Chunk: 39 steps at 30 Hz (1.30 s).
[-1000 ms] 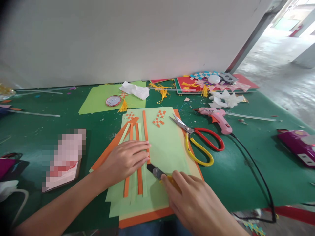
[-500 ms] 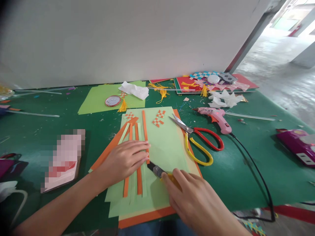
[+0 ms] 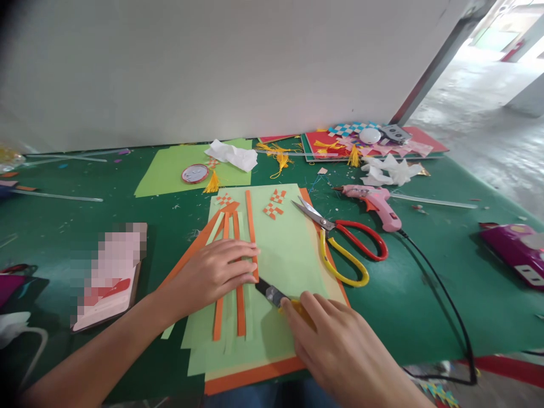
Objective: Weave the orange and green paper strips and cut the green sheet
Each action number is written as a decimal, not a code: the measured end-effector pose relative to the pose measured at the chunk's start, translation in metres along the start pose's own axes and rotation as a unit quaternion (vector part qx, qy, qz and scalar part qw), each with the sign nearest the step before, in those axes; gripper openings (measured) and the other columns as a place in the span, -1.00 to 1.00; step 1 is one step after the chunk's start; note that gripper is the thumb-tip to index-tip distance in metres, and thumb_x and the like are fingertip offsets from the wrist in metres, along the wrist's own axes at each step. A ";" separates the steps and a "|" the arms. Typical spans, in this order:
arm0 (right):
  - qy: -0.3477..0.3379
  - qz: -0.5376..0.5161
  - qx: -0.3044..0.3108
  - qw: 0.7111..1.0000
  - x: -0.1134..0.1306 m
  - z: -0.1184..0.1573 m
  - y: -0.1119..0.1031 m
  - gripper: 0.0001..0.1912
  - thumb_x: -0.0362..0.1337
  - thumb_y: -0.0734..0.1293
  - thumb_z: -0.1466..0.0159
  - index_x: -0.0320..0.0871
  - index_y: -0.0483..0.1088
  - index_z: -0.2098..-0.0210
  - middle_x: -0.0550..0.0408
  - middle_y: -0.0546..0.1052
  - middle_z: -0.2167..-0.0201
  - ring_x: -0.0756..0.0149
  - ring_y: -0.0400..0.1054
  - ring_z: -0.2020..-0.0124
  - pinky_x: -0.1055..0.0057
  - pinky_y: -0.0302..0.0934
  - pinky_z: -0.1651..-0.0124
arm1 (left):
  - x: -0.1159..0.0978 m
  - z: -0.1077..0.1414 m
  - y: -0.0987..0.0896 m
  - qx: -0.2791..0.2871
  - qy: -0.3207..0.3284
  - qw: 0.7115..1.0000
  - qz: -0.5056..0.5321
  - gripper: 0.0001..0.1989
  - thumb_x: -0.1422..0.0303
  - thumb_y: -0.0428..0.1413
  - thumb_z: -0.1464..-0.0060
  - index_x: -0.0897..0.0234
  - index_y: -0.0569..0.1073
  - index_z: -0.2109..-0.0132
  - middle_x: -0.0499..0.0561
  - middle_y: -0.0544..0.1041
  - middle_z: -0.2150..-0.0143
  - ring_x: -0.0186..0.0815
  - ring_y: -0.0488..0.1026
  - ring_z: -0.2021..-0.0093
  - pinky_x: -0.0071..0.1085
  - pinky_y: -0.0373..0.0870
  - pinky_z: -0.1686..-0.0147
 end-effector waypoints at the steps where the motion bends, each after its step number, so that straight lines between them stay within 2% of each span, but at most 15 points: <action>1: 0.001 -0.001 -0.001 1.000 0.000 0.000 0.000 -0.73 -0.39 0.10 -0.34 -0.17 0.28 0.01 0.07 0.39 0.36 0.32 0.36 0.48 0.35 0.23 0.45 | 0.000 0.000 0.000 0.000 -0.003 1.000 0.001 -0.75 0.27 -0.02 -0.32 0.25 0.52 0.20 0.05 0.54 -0.02 -0.19 0.44 -0.09 -0.19 0.41 -0.01; 21: 0.008 -0.002 -0.015 1.000 -0.002 -0.003 -0.004 -0.69 -0.38 0.10 -0.34 -0.16 0.27 -0.04 0.08 0.40 0.36 0.33 0.36 0.49 0.35 0.19 0.48 | 0.003 0.002 0.002 0.009 -0.011 1.000 0.019 -0.81 0.28 0.04 -0.29 0.24 0.51 0.16 0.04 0.52 -0.05 -0.19 0.41 -0.12 -0.18 0.37 -0.06; 33: 0.020 -0.009 0.029 0.999 -0.006 -0.003 0.004 -0.67 -0.40 0.13 -0.32 -0.12 0.28 -0.04 0.08 0.38 0.34 0.34 0.35 0.46 0.38 0.19 0.43 | -0.001 0.000 -0.002 -0.006 0.004 1.000 0.004 -0.74 0.33 -0.05 -0.34 0.27 0.53 0.19 0.07 0.54 -0.03 -0.18 0.44 -0.10 -0.18 0.41 -0.02; 39: 0.017 -0.018 0.041 0.999 -0.009 0.000 0.007 -0.60 -0.38 0.12 -0.33 -0.14 0.22 -0.15 0.04 0.39 0.29 0.33 0.36 0.40 0.36 0.23 0.38 | 0.000 0.002 -0.002 -0.005 0.003 1.000 0.007 -0.74 0.34 -0.04 -0.34 0.26 0.54 0.18 0.06 0.54 -0.04 -0.21 0.44 -0.11 -0.19 0.40 -0.04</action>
Point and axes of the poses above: each hand's wrist, its own z-axis away from the middle knuckle, its own y-axis out of the palm, x = y × z, the point moved 9 cm from there along -z, towards the middle knuckle
